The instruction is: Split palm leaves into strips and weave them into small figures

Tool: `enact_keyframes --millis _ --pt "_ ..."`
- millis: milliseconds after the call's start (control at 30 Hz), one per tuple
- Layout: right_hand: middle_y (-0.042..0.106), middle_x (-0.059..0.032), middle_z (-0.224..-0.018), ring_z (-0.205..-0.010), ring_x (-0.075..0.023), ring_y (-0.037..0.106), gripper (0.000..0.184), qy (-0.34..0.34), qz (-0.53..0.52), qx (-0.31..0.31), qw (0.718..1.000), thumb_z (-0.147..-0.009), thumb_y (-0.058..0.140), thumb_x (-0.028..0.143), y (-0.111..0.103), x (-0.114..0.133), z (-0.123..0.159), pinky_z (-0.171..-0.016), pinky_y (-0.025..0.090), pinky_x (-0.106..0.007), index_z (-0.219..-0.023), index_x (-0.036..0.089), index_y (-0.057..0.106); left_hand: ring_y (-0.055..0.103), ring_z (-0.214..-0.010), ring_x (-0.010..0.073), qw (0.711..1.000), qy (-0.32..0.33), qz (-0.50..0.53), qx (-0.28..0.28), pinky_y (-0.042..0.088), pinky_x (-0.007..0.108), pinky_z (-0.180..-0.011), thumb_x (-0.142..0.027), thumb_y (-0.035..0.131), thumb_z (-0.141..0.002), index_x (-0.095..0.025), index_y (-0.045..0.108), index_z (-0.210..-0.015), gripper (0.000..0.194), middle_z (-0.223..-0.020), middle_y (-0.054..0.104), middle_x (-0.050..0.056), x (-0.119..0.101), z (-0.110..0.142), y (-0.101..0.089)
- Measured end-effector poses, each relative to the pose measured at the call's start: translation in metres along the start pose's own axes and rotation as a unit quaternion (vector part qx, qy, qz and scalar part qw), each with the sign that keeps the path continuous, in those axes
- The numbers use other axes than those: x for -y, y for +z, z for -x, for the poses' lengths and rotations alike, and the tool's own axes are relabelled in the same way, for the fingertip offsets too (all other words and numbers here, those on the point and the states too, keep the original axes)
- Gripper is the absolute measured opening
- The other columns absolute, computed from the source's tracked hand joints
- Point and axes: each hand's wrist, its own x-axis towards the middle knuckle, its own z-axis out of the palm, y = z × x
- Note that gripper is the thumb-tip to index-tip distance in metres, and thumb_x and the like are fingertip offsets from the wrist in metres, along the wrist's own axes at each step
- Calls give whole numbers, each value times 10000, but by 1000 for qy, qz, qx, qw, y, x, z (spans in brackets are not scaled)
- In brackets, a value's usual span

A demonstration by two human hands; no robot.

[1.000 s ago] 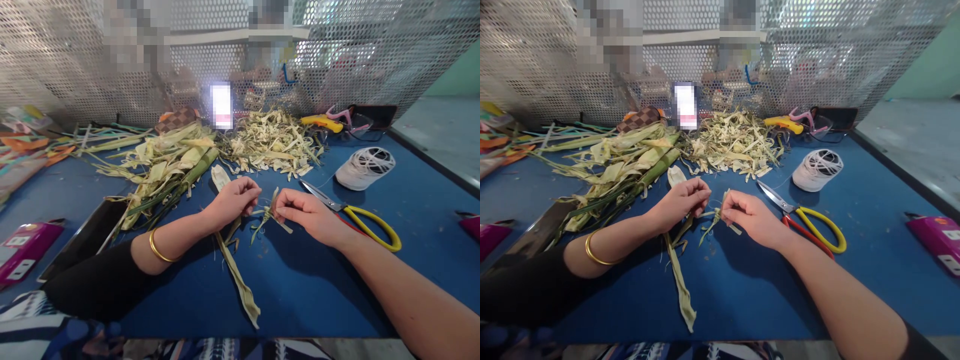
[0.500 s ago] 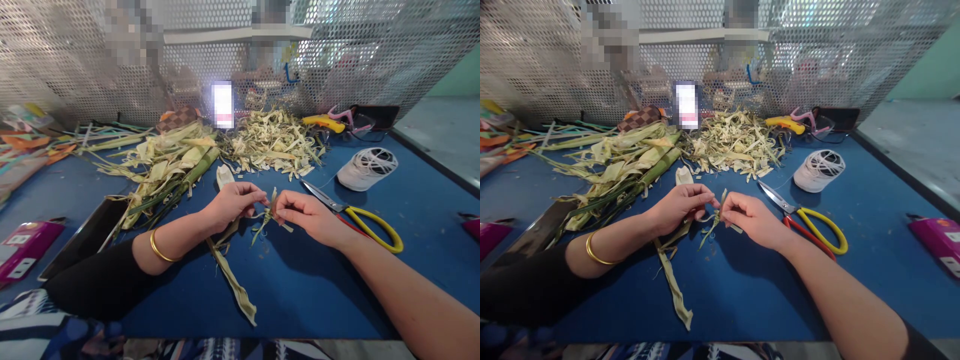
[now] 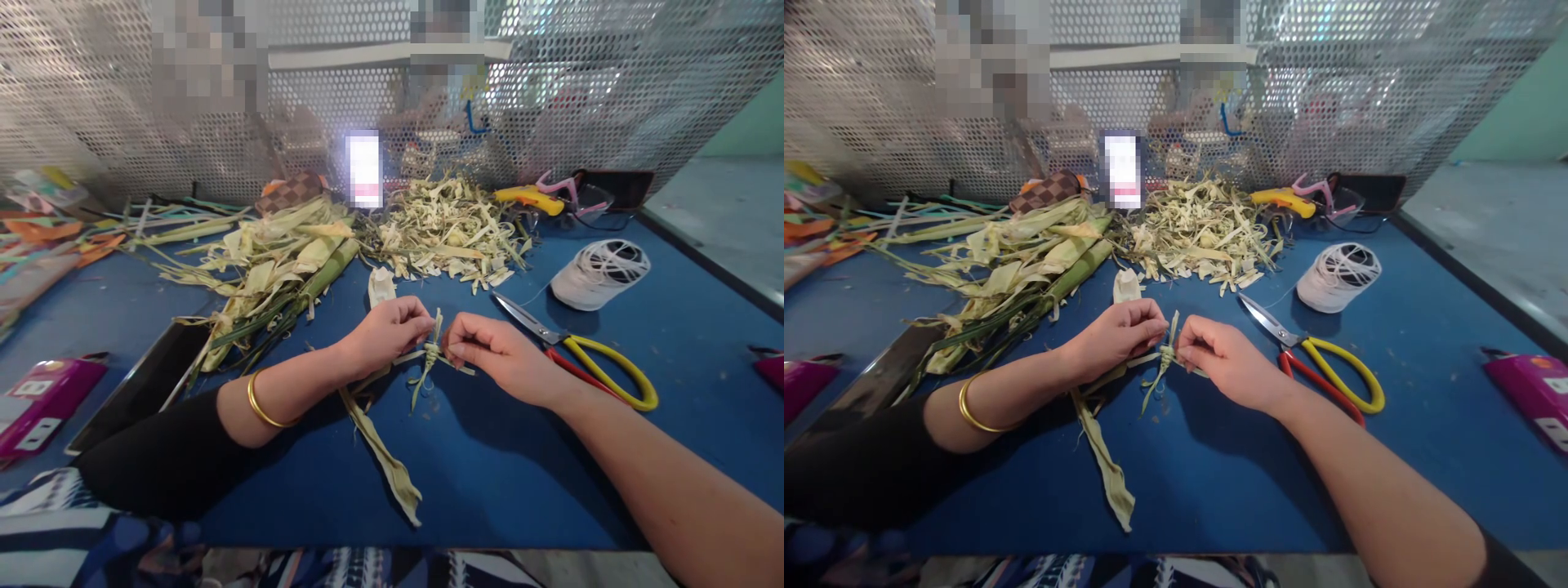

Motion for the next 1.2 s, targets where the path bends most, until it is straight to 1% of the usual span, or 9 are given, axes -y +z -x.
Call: enact_keyframes --millis 200,500,667,767,867,933,1033,1133,1200 --pt "503 14 -681 -651 -132 469 149 11 0 5 1000 -857 462 244 0 -4 -1 -643 384 -285 -715 197 469 301 -421 38 1000 -5 -16 -13 221 177 -413 -195 509 -812 -169 454 -658 165 -503 412 -72 2 0 0" --pt "560 4 -686 -653 -135 537 158 20 -55 -49 997 -854 491 284 7 -4 -4 -670 421 -297 -724 194 496 361 -420 25 995 -7 99 -19 225 181 -403 -285 628 -758 -152 542 -713 165 -597 552 -27 7 -5 -5" --pt "566 28 -637 -579 -117 544 168 22 -62 -82 994 -867 487 306 11 -2 -6 -625 427 -282 -737 201 492 407 -438 28 989 41 129 -61 287 174 -420 -229 675 -702 -155 568 -854 200 -702 653 -2 6 -4 -3" --pt "549 39 -600 -551 -111 525 178 12 -54 -100 993 -863 499 310 11 -3 -6 -599 422 -273 -721 204 483 442 -465 35 987 82 112 -82 331 171 -443 -224 682 -701 -147 599 -912 239 -725 677 7 5 -3 -2" --pt "546 51 -596 -543 -111 528 107 11 -83 -115 990 -840 527 308 12 -3 -8 -593 427 -272 -812 208 503 530 -520 62 987 110 76 -94 395 178 -486 -236 698 -700 -148 625 -969 292 -746 698 21 5 -1 -1" --pt "550 53 -597 -545 -114 536 107 16 -105 -98 990 -817 551 303 13 -4 -8 -589 429 -270 -859 209 521 613 -620 100 986 132 52 -92 471 203 -584 -240 706 -697 -150 636 -972 298 -760 708 27 5 1 0" --pt "545 42 -578 -549 -115 532 110 23 -112 -54 992 -792 572 298 14 -3 -9 -577 425 -266 -754 196 554 664 -728 144 984 163 12 -71 521 257 -718 -241 699 -706 -156 657 -947 259 -775 718 31 5 3 2" --pt "546 35 -575 -538 -110 519 145 36 -131 -46 990 -774 592 307 15 -3 -8 -567 422 -264 -701 183 572 667 -710 146 983 169 -8 -66 529 264 -708 -246 686 -718 -157 663 -941 241 -766 719 33 3 3 2" --pt "550 36 -573 -525 -103 510 155 38 -149 -53 987 -774 602 316 14 -2 -7 -570 417 -262 -703 179 587 655 -691 138 982 166 -3 -92 523 248 -666 -253 685 -717 -149 659 -944 251 -775 715 40 1 1 0"
